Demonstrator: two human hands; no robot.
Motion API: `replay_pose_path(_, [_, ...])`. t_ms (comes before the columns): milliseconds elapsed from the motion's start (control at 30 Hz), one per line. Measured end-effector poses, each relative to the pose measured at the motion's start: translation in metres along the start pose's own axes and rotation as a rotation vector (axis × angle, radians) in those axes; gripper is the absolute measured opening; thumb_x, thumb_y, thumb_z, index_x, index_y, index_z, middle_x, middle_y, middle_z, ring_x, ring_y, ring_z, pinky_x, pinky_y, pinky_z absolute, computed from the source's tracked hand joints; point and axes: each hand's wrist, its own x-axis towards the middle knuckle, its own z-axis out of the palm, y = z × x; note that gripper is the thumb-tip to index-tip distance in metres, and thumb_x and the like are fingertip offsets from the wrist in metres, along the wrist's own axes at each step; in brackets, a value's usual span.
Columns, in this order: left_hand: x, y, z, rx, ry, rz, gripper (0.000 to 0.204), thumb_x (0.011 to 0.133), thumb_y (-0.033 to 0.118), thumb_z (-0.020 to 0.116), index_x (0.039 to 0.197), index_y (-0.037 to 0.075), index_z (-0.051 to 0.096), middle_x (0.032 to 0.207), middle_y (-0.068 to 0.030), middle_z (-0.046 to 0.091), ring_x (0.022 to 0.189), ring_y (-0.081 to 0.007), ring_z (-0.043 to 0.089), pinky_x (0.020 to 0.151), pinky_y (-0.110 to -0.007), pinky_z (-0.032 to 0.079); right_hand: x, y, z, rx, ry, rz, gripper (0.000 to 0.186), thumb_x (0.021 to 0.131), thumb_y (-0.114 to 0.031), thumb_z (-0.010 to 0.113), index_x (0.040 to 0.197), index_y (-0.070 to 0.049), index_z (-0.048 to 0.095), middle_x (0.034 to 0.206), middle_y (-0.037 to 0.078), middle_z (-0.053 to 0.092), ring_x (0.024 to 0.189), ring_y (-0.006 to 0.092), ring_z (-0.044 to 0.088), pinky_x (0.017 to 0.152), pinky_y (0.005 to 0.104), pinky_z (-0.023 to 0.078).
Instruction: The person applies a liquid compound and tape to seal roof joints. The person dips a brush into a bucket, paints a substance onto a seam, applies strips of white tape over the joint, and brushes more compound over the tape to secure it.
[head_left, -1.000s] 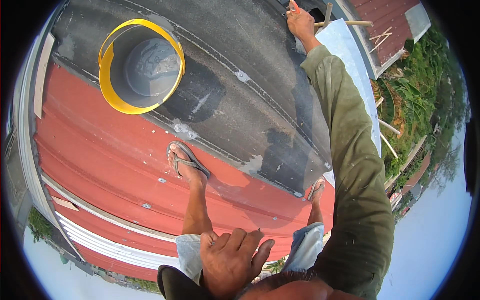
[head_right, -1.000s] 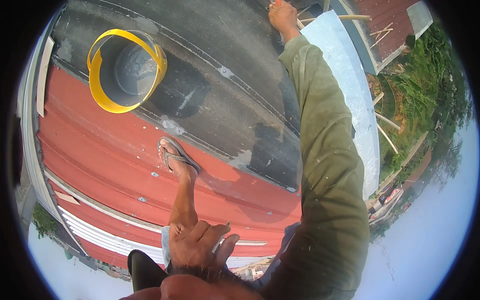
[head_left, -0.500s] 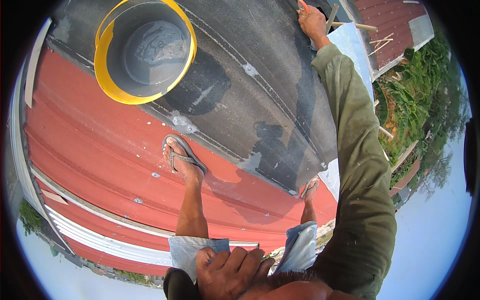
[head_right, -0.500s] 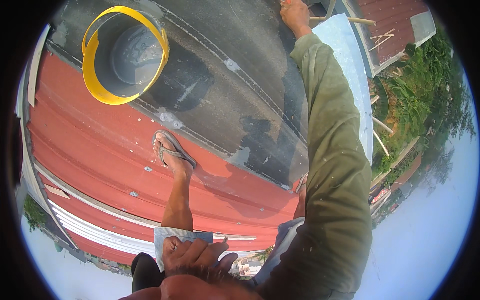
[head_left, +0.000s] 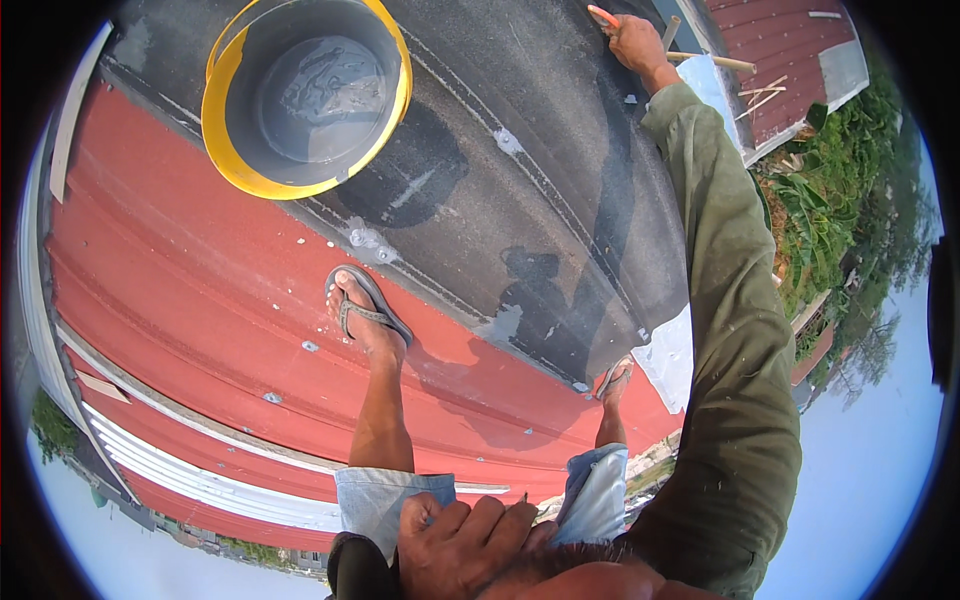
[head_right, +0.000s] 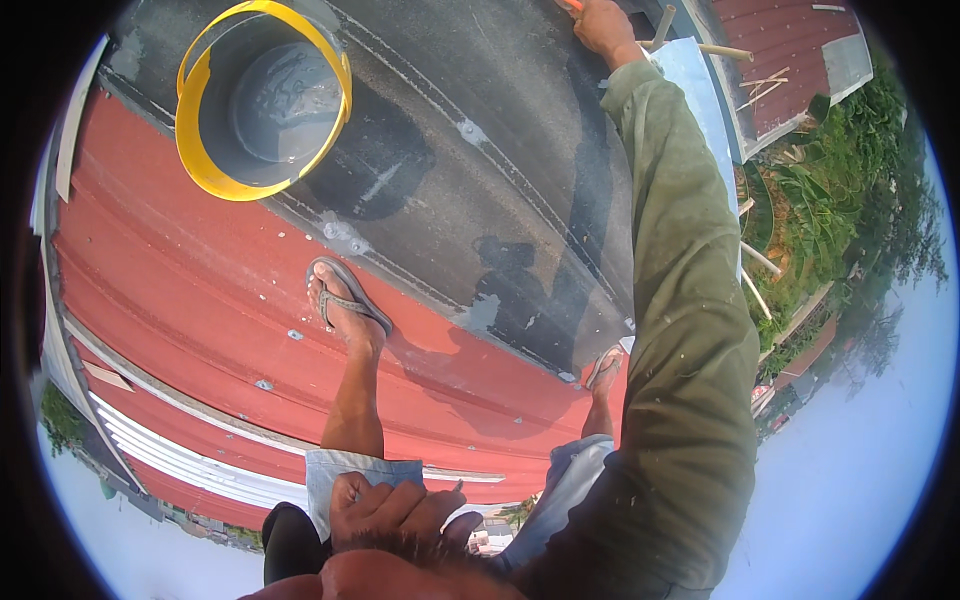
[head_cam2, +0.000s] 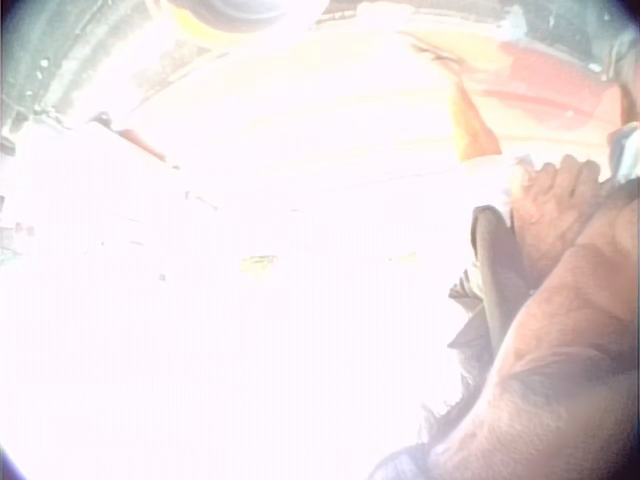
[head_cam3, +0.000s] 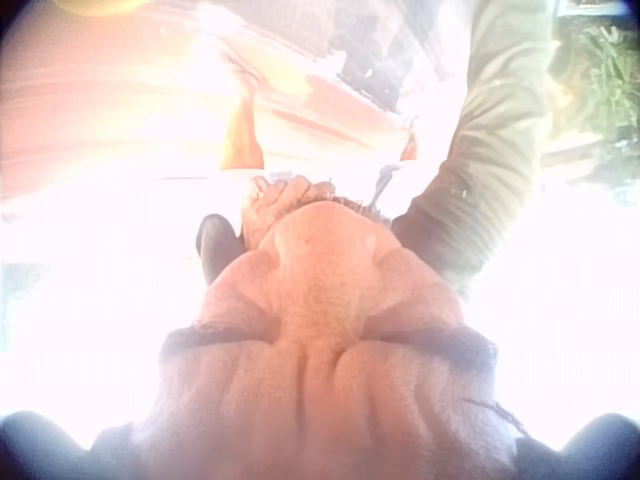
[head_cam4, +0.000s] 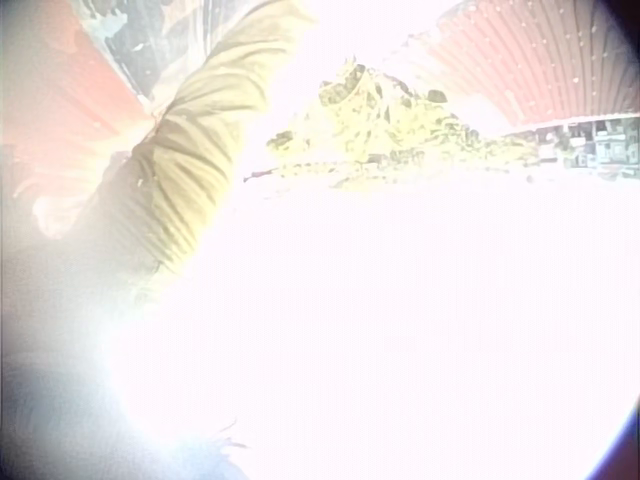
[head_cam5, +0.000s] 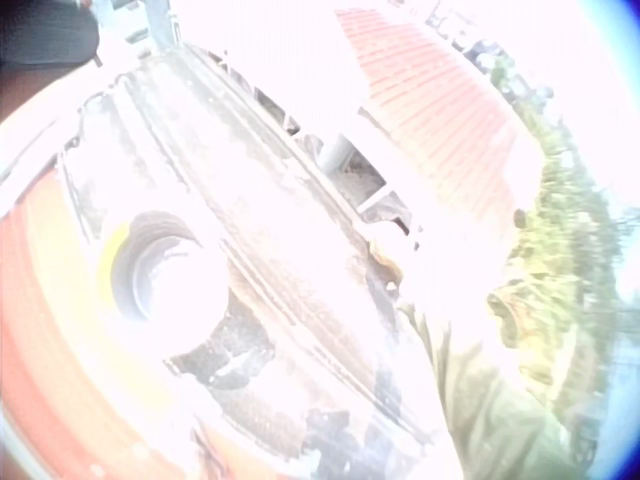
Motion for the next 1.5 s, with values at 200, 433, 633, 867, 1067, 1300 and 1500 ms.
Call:
replay_pose_path(200, [0.001, 0.007, -0.001, -0.028, -0.121, -0.044, 0.064, 0.093, 0.05, 0.048, 0.13, -0.002, 0.046, 0.135, -0.0163, 0.041, 0.122, -0.026, 0.041, 0.104, -0.039, 0.032, 0.021, 0.01, 0.005, -0.062, -0.227, 0.265, 0.026, 0.078, -0.02, 0.06, 0.096, -0.004, 0.067, 0.093, 0.023, 0.066, 0.093, 0.0393, 0.063, 0.083, 0.0464, 0.05])
replay_pose_path(433, [0.004, 0.016, -0.014, -0.06, -0.215, -0.119, 0.071, 0.094, 0.054, 0.043, 0.135, -0.004, 0.039, 0.143, -0.0164, 0.031, 0.131, -0.0269, 0.031, 0.11, -0.039, 0.026, 0.026, -0.028, -0.003, 0.133, -0.208, 0.692, 0.041, 0.076, -0.031, 0.067, 0.099, 0.002, 0.067, 0.102, 0.023, 0.067, 0.1, 0.0386, 0.063, 0.086, 0.0426, 0.05])
replay_pose_path(633, [-0.003, 0.022, -0.008, -0.025, -0.239, -0.09, 0.075, 0.094, 0.056, 0.04, 0.138, -0.005, 0.036, 0.147, -0.0168, 0.028, 0.135, -0.0276, 0.026, 0.113, -0.039, 0.022, 0.014, -0.031, -0.014, 0.015, -0.121, 0.544, 0.04, 0.077, -0.031, 0.068, 0.099, 0.002, 0.067, 0.101, 0.024, 0.066, 0.097, 0.0392, 0.063, 0.085, 0.042, 0.05])
replay_pose_path(867, [0.005, 0.008, -0.004, 0.115, -0.21, -0.029, 0.072, 0.095, 0.054, 0.04, 0.135, -0.006, 0.038, 0.143, -0.0175, 0.03, 0.134, -0.0288, 0.027, 0.112, -0.039, 0.024, 0.01, 0.0, 0.001, 0.024, -0.05, 0.457, 0.03, 0.079, -0.028, 0.067, 0.087, 0.001, 0.067, 0.083, 0.019, 0.068, 0.081, 0.035, 0.066, 0.073, 0.0417, 0.051])
replay_pose_path(1067, [-0.003, 0.016, 0.006, 0.132, -0.255, -0.001, 0.066, 0.094, 0.052, 0.042, 0.13, -0.004, 0.04, 0.136, -0.016, 0.032, 0.127, -0.0278, 0.029, 0.107, -0.039, 0.025, 0.017, 0.038, 0.016, 0.459, -0.266, 0.949, 0.035, 0.078, -0.035, 0.068, 0.086, -0.001, 0.07, 0.081, 0.015, 0.069, 0.075, 0.0264, 0.067, 0.072, 0.0357, 0.05])
replay_pose_path(1300, [-0.028, 0.052, -0.027, 0.288, -0.371, 0.179, 0.059, 0.092, 0.048, 0.046, 0.123, -0.002, 0.043, 0.127, -0.0141, 0.035, 0.117, -0.0265, 0.033, 0.101, -0.039, 0.026, -0.002, 0.001, 0.014, 0.216, -0.011, 0.455, 0.041, 0.078, -0.04, 0.068, 0.093, -0.002, 0.07, 0.088, 0.02, 0.068, 0.09, 0.0384, 0.064, 0.079, 0.0417, 0.049])
replay_pose_path(1500, [-0.104, 0.142, -0.112, 0.587, -0.927, 0.582, 0.052, 0.09, 0.044, 0.049, 0.116, 0.0, 0.046, 0.118, -0.0124, 0.037, 0.109, -0.0254, 0.035, 0.096, -0.038, 0.026, 0.012, 0.023, 0.013, 0.481, -0.228, 0.76, 0.023, 0.08, -0.03, 0.071, 0.088, -0.008, 0.071, 0.073, 0.004, 0.063, 0.064, 0.0136, 0.055, 0.058, 0.03, 0.044])
